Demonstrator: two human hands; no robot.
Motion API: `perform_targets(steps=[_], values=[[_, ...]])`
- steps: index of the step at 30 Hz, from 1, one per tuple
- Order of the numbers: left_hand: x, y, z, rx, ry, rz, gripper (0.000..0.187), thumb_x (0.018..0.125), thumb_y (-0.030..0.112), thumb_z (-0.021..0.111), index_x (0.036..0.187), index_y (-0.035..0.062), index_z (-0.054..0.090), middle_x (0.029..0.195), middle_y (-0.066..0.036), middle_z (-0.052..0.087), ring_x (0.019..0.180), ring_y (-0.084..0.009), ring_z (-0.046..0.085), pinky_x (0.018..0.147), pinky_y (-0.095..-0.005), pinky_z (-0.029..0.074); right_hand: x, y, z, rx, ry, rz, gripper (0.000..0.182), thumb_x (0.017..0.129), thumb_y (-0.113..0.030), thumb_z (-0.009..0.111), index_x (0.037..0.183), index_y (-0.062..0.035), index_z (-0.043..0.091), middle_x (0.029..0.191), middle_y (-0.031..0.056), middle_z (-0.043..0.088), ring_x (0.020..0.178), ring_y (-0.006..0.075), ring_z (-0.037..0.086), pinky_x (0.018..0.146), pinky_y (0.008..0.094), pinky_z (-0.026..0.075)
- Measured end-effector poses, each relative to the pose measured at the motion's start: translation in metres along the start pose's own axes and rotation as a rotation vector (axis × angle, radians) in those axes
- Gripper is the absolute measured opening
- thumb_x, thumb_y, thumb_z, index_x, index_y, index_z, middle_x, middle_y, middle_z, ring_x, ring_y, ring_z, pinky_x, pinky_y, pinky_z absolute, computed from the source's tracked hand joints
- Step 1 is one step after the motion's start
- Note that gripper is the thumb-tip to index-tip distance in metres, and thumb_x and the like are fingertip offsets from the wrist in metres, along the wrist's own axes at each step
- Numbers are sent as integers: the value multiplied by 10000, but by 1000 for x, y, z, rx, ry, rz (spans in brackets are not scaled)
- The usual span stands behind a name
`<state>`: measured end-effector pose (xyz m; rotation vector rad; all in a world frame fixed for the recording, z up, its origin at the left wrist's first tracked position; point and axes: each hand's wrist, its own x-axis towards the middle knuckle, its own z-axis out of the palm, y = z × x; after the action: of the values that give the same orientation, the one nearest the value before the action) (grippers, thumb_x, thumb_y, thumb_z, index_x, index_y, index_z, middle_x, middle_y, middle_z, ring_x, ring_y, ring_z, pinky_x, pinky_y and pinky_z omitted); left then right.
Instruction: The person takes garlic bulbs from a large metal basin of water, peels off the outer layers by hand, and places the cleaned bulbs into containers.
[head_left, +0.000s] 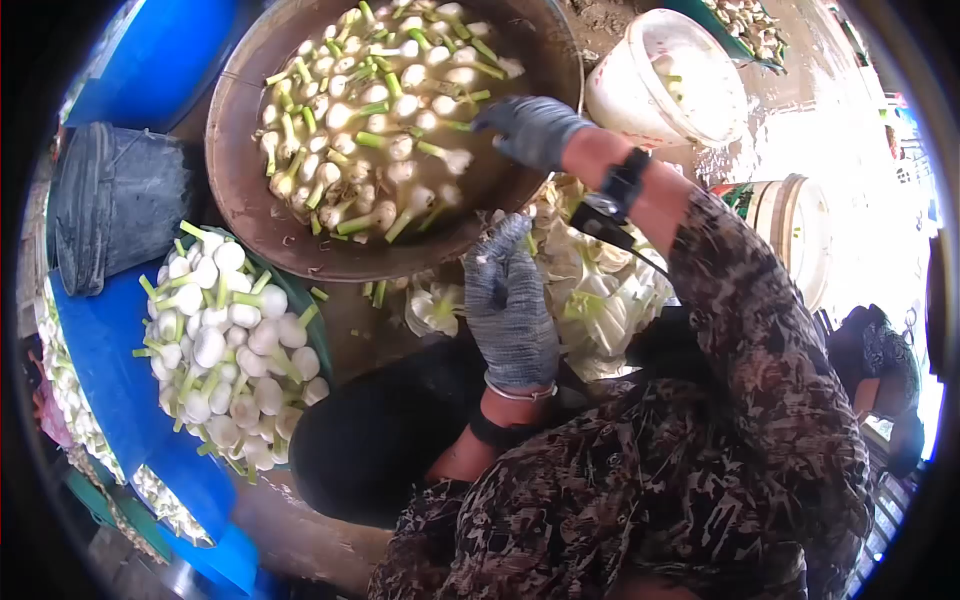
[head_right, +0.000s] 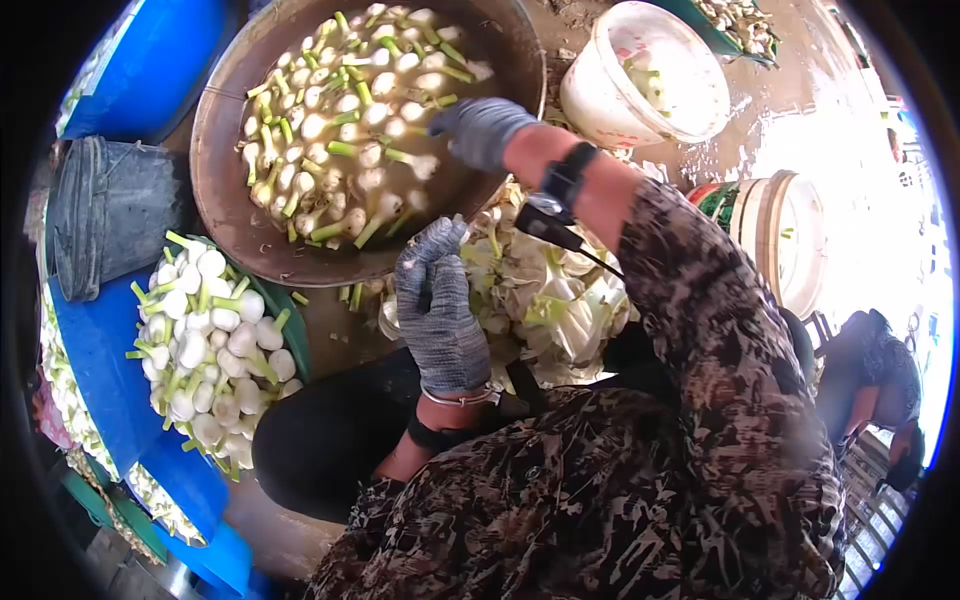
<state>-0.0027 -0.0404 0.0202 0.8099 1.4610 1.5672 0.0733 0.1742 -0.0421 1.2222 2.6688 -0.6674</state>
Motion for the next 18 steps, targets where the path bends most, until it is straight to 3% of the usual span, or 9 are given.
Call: perform_targets(steps=[2, 3, 5, 9, 11, 13, 15, 16, 18], values=[[4, -2, -6, -66, 8, 30, 239, 929, 4, 475, 1132, -1, 600, 1183, -97, 598, 1110, -177, 553, 997, -328, 410, 46, -13, 42, -239, -173, -207, 536, 824, -121, 565, 1349, -201, 497, 1315, 136, 549, 1215, 307, 519, 1016, 402, 424], [5, 0, -9, -60, 12, 32, 239, 929, 4, 475, 1132, -1, 600, 1183, -97, 598, 1110, -177, 553, 997, -328, 410, 51, -35, 36, -329, -311, -99, 567, 837, -104, 547, 1385, -217, 460, 1360, 112, 523, 1230, 302, 516, 1017, 416, 428], [6, 7, -12, -128, 43, -105, 241, 929, -7, 483, 1143, 0, 592, 1187, -89, 597, 1107, -165, 553, 995, -319, 410, 88, -24, 83, -320, -484, -83, 588, 821, -120, 582, 1390, -210, 460, 1319, 123, 556, 1178, 309, 559, 974, 430, 456], [10, 3, -12, -282, 88, -136, 282, 928, -14, 512, 1206, -3, 551, 1219, -84, 582, 1150, -165, 531, 1024, -310, 386, 81, -28, 69, -334, -701, -23, 568, 808, -153, 618, 1359, -176, 486, 1238, 157, 601, 1109, 328, 596, 929, 426, 478], [11, 3, -10, -250, 112, -124, 315, 944, 23, 499, 1256, -19, 494, 1261, -110, 536, 1170, -181, 508, 1036, -324, 369, 53, -32, 33, 55, -503, 21, 554, 785, -187, 661, 1316, -130, 510, 1150, 175, 635, 1054, 334, 616, 896, 411, 490], [10, 5, -9, -221, 126, -116, 362, 960, 60, 485, 1306, -34, 437, 1302, -135, 491, 1190, -198, 486, 1049, -338, 353, 10, -24, 9, 445, -292, -24, 515, 834, -242, 678, 1293, -78, 512, 1119, 137, 649, 1039, 247, 628, 910, 356, 493], [10, 3, -11, -55, 123, -153, 450, 990, 145, 469, 1378, -44, 344, 1389, -163, 410, 1263, -223, 423, 1082, -359, 319, -41, -26, -18, 595, -141, -146, 500, 893, -256, 653, 1323, -60, 490, 1192, 117, 624, 1089, 194, 600, 944, 329, 480], [10, 2, -14, 166, 16, -83, 454, 1008, 194, 435, 1376, -61, 356, 1429, -181, 366, 1311, -241, 369, 1095, -365, 299, -65, -27, -22, 692, -91, -195, 517, 905, -284, 640, 1342, -63, 476, 1189, 103, 626, 1092, 197, 597, 948, 334, 476], [6, -16, -10, 327, -168, 164, 409, 1019, 211, 407, 1348, -31, 422, 1370, -157, 440, 1238, -217, 445, 1053, -342, 357, -108, -32, -28, 789, 33, -256, 520, 924, -318, 617, 1358, -75, 468, 1151, 87, 643, 1059, 186, 606, 926, 329, 483]])
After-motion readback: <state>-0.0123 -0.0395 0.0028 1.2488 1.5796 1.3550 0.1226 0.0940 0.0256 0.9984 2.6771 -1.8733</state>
